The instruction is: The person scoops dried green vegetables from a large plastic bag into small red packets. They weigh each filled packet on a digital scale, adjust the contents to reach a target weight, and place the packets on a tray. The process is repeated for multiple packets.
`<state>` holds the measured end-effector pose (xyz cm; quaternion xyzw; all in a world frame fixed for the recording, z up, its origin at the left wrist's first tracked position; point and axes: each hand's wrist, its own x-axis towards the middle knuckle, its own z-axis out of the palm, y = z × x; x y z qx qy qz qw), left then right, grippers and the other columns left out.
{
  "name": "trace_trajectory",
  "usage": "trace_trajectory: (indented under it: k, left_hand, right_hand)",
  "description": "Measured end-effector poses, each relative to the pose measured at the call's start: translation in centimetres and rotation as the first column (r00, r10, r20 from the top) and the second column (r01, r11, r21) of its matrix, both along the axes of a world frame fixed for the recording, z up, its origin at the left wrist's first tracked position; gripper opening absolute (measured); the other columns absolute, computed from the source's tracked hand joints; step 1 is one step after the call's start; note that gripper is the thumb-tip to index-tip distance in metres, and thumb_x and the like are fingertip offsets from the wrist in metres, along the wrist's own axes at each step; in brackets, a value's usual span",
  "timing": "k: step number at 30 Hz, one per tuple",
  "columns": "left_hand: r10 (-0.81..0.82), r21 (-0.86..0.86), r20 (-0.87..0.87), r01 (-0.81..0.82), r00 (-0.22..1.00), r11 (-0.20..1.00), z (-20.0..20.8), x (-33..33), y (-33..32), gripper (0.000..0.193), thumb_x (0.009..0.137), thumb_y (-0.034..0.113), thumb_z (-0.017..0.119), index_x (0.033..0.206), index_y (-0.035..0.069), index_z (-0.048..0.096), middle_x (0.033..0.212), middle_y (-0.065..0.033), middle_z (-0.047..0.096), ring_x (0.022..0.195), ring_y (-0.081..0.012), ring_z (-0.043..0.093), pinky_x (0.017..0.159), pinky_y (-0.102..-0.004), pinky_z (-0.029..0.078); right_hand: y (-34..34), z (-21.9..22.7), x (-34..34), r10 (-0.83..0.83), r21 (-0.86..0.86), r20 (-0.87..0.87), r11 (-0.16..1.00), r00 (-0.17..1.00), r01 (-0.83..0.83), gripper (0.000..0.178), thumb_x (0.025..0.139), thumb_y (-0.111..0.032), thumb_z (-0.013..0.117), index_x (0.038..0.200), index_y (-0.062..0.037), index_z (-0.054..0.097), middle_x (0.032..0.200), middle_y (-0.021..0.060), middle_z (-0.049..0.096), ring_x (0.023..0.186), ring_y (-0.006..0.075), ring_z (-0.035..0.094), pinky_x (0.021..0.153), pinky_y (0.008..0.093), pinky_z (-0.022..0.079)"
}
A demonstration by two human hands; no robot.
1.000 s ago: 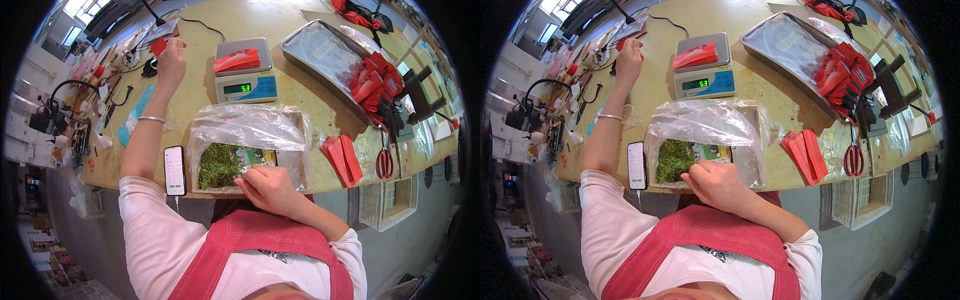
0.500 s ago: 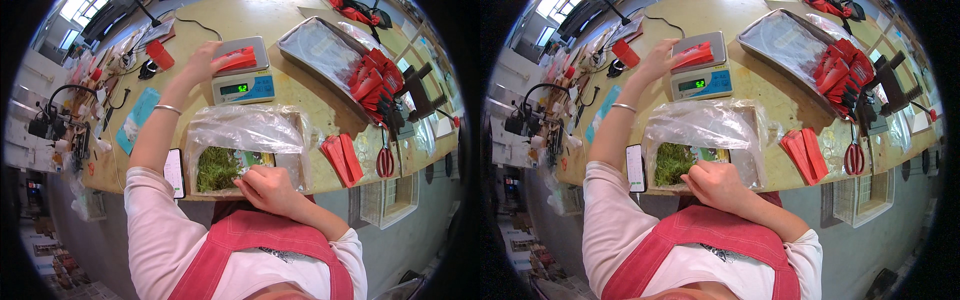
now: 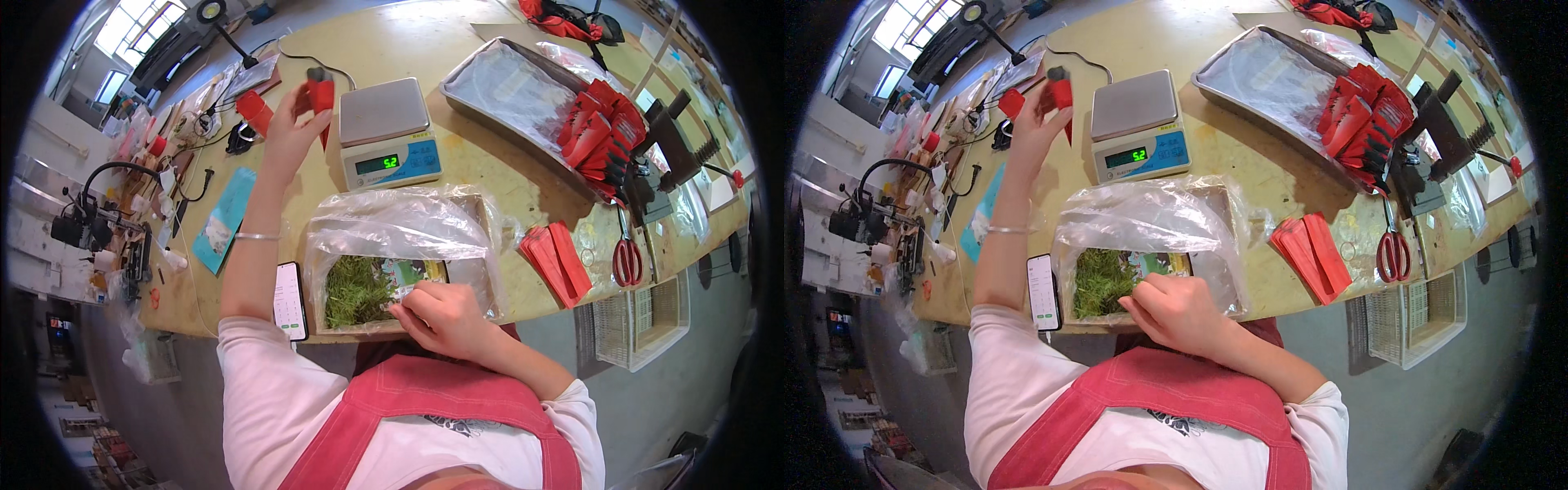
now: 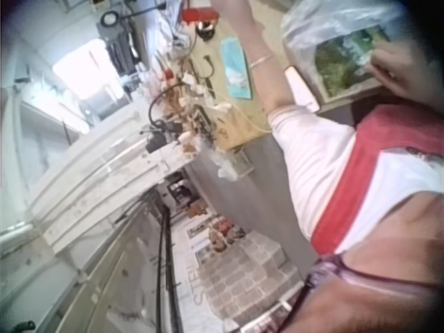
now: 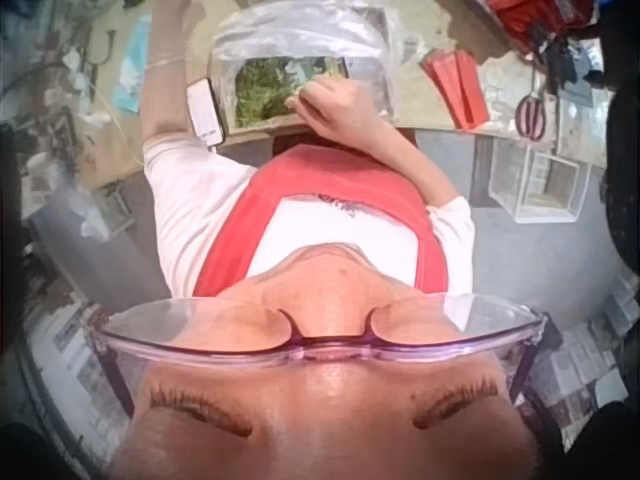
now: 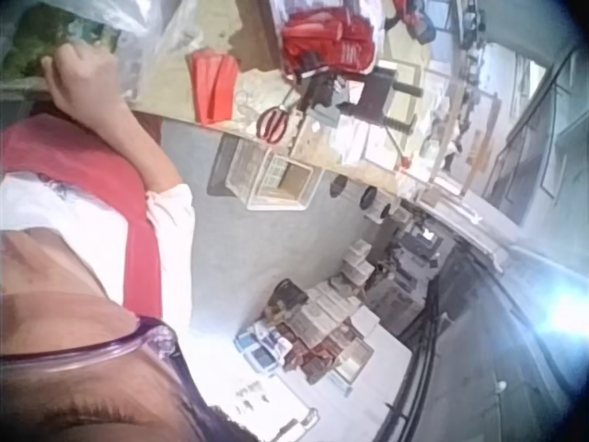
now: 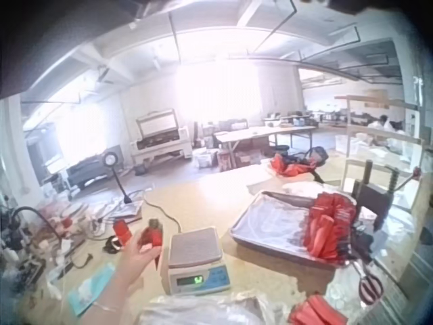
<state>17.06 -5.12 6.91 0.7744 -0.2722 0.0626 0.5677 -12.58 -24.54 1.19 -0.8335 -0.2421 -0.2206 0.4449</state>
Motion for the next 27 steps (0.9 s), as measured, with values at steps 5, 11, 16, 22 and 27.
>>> trace_trajectory:
  k: [5,11,16,22,27]
  left_hand:
    - [0.003,-0.065,-0.036,-0.005,0.999,0.998,0.2,-6.6,1.1,0.064,0.091,0.01,0.081,0.147,0.003,0.051,0.136,-0.0077,0.064,0.127,-0.0186,0.061,0.105,-0.0366,0.052]
    - [-0.044,0.013,0.205,0.043,0.978,0.999,1.6,-14.3,-2.1,0.075,0.084,0.013,0.088,0.148,0.002,0.05,0.135,-0.0124,0.064,0.125,-0.0226,0.063,0.1,-0.0406,0.056]
    - [-0.262,0.162,0.528,0.207,0.808,0.965,3.1,-17.6,-7.1,0.089,0.07,0.009,0.093,0.146,0.0,0.049,0.13,-0.0196,0.062,0.115,-0.0384,0.065,0.095,-0.0426,0.056]
    - [-0.359,0.285,0.375,0.262,0.855,0.922,2.4,-8.7,-10.0,0.062,0.083,0.01,0.084,0.141,0.006,0.06,0.117,-0.0121,0.068,0.107,-0.0258,0.069,0.092,-0.0372,0.059]
    - [0.031,0.611,0.319,-0.231,0.947,0.757,-3.9,7.8,-3.9,0.018,0.089,0.014,0.074,0.103,0.003,0.074,0.102,-0.0133,0.07,0.096,-0.0256,0.071,0.086,-0.038,0.056]
  right_hand:
    - [0.4,2.4,0.3,-0.051,0.09,0.16,0.995,0.986,0.037,0.015,0.089,-0.011,0.079,0.088,-0.0035,0.065,0.072,0.0101,0.058,0.059,0.0284,0.062,0.052,0.0382,0.05]
    - [-2.3,6.7,1.1,-0.33,0.155,0.245,0.942,0.911,0.299,0.036,0.085,-0.01,0.084,0.114,0.0016,0.067,0.092,0.0159,0.07,0.077,0.0309,0.069,0.064,0.0378,0.055]
    - [-3.0,8.4,2.4,-0.399,0.312,0.212,0.893,0.892,0.325,0.05,0.086,-0.008,0.083,0.129,0.0032,0.059,0.103,0.0165,0.071,0.086,0.0262,0.072,0.075,0.0357,0.058]
    - [-7.8,7.1,2.5,-0.523,0.447,-0.011,0.76,0.852,0.472,0.044,0.094,-0.004,0.077,0.133,-0.0006,0.057,0.115,0.012,0.07,0.103,0.0176,0.072,0.088,0.0308,0.057]
    - [-10.1,5.7,3.7,-0.591,0.297,-0.092,0.752,0.801,0.589,0.054,0.094,-0.003,0.077,0.143,-0.0007,0.052,0.111,0.0144,0.074,0.098,0.0188,0.074,0.083,0.0307,0.058]
